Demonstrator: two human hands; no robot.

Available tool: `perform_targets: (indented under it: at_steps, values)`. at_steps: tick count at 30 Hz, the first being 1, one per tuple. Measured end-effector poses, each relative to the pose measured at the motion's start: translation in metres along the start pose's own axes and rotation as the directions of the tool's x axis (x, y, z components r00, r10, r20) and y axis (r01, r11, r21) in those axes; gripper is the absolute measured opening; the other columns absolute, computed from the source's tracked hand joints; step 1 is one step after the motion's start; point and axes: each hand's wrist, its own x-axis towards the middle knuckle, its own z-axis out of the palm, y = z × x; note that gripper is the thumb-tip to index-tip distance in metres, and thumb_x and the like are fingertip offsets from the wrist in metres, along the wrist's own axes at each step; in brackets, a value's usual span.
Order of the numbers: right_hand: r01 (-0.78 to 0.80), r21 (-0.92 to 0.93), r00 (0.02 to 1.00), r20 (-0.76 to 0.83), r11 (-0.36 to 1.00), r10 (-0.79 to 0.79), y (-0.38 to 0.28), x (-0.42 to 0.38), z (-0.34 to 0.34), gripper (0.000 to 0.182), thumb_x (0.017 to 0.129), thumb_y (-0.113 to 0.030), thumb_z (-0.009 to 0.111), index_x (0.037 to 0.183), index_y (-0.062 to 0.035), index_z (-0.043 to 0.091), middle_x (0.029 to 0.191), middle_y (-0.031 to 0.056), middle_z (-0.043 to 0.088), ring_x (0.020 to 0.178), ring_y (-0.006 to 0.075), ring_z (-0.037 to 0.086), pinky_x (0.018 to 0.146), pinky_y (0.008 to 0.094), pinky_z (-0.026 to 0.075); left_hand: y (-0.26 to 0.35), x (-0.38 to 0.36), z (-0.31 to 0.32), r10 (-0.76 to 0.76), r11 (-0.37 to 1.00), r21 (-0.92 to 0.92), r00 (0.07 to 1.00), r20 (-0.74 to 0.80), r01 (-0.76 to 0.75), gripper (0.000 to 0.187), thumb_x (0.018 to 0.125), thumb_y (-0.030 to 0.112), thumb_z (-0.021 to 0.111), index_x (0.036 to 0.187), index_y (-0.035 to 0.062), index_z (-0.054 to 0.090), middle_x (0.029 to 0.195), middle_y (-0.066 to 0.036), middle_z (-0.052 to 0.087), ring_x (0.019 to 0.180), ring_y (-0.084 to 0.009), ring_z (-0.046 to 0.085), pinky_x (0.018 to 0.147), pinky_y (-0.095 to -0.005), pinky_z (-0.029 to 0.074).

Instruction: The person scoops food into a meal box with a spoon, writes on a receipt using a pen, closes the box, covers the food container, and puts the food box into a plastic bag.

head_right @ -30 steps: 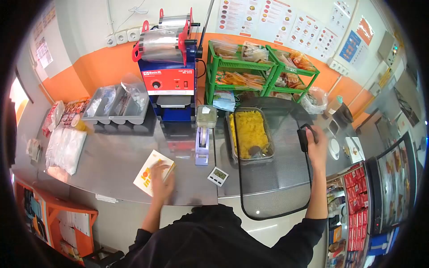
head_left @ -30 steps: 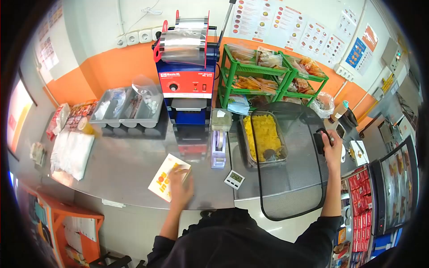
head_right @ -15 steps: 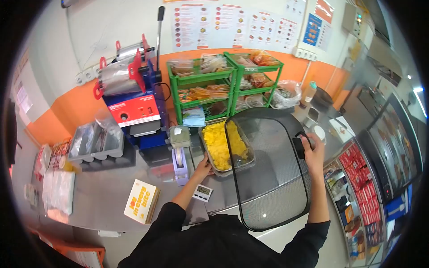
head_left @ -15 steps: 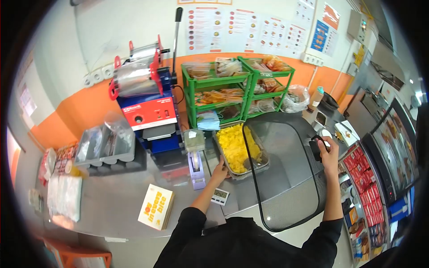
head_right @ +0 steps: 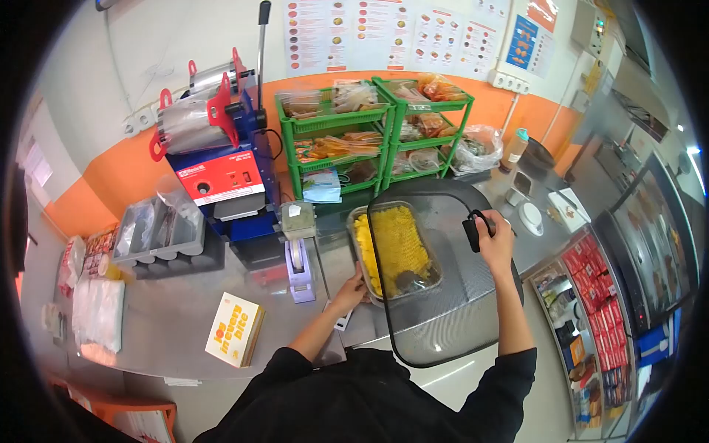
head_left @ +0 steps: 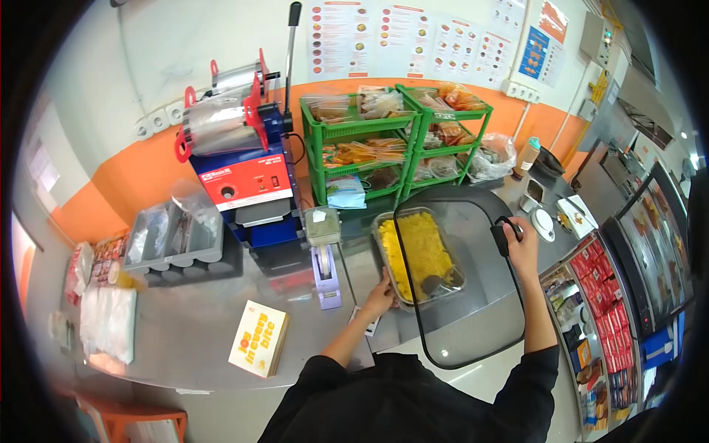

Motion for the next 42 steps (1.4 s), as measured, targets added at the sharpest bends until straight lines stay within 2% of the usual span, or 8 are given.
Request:
perform_targets:
  at_steps: [14,22,25,27,29,35,37,42]
  values:
    - [0.114,-0.114,0.993,0.013,0.987,-0.113,0.026,0.019,0.078,0.018,0.086,-0.014,0.065,0.100,-0.0031,0.066,0.080,0.0200,0.067,0.073,0.0305,0.068,0.068,0.0359,0.050,0.002,0.000,0.024,-0.272,0.874,-0.396,0.959,0.082,0.281,0.043,0.088,-0.005,0.041,0.129,0.0073,0.048,0.110,-0.010,0.061,0.096,-0.0240,0.063,0.084,-0.0395,0.054]
    - [0.162,-0.132,0.986,0.062,0.978,-0.155,0.042,0.027,0.097,0.023,0.088,-0.017,0.063,0.104,0.0002,0.065,0.089,0.0189,0.068,0.079,0.0304,0.067,0.073,0.0365,0.050,0.028,-0.034,0.007,-0.373,0.725,-0.556,0.910,0.181,0.407,0.057,0.101,0.045,0.036,0.140,0.0036,0.037,0.140,-0.016,0.047,0.129,-0.0268,0.044,0.112,-0.0422,0.030]
    - [0.308,-0.112,0.951,0.013,0.945,-0.309,0.072,0.038,0.119,0.025,0.088,-0.019,0.065,0.106,-0.0017,0.067,0.083,0.0159,0.069,0.070,0.0279,0.066,0.068,0.0364,0.051,0.071,-0.089,-0.018,-0.127,0.849,-0.481,0.968,0.215,0.218,0.062,0.101,0.048,0.034,0.145,0.0050,0.030,0.147,-0.016,0.038,0.135,-0.0260,0.039,0.114,-0.0382,0.026]
    - [-0.041,-0.160,0.978,0.196,0.986,0.072,0.019,0.027,0.113,0.028,0.089,-0.019,0.065,0.111,-0.0017,0.065,0.092,0.0157,0.069,0.081,0.0289,0.065,0.073,0.0355,0.051,0.086,-0.129,-0.041,-0.019,0.897,-0.434,0.989,0.146,0.081,0.058,0.101,0.045,0.040,0.142,0.0049,0.036,0.140,-0.014,0.046,0.132,-0.0244,0.042,0.111,-0.0366,0.031]
    - [0.405,-0.350,0.907,0.037,0.845,-0.419,0.065,0.042,0.133,0.031,0.090,-0.017,0.062,0.116,-0.0020,0.062,0.108,0.0184,0.064,0.099,0.0340,0.059,0.087,0.0379,0.046,0.091,-0.171,-0.066,0.206,0.960,-0.201,0.978,0.038,-0.195,0.050,0.101,0.038,0.046,0.137,0.0040,0.043,0.132,-0.012,0.053,0.127,-0.0220,0.047,0.108,-0.0349,0.035]
    - [0.534,-0.113,0.820,-0.170,0.838,-0.546,-0.114,-0.066,0.203,0.021,0.094,-0.018,0.059,0.093,0.0027,0.057,0.091,0.0111,0.051,0.083,0.0240,0.053,0.075,0.0367,0.044,0.016,-0.278,-0.105,0.023,0.876,-0.416,0.882,-0.470,-0.245,0.040,0.098,0.036,0.052,0.125,0.0063,0.053,0.108,-0.004,0.063,0.106,-0.0155,0.058,0.094,-0.0305,0.043]
    - [0.345,0.467,0.887,0.122,0.814,-0.445,-0.132,-0.130,0.276,0.018,0.093,-0.013,0.058,0.090,0.0041,0.055,0.092,0.0110,0.048,0.078,0.0195,0.053,0.070,0.0338,0.044,0.003,-0.312,-0.102,-0.038,0.876,-0.430,0.856,-0.516,-0.220,0.038,0.099,0.035,0.051,0.123,0.0065,0.054,0.098,-0.002,0.063,0.101,-0.0143,0.060,0.092,-0.0291,0.045]
    - [-0.087,0.785,0.401,0.591,0.613,-0.700,-0.238,-0.318,0.315,0.007,0.089,-0.007,0.059,0.085,-0.0037,0.062,0.072,0.0089,0.060,0.068,0.0196,0.059,0.066,0.0328,0.046,-0.031,-0.413,-0.088,-0.153,0.844,-0.447,0.665,-0.731,-0.298,0.034,0.101,0.030,0.047,0.123,0.0056,0.055,0.101,-0.003,0.063,0.102,-0.0140,0.059,0.093,-0.0274,0.044]
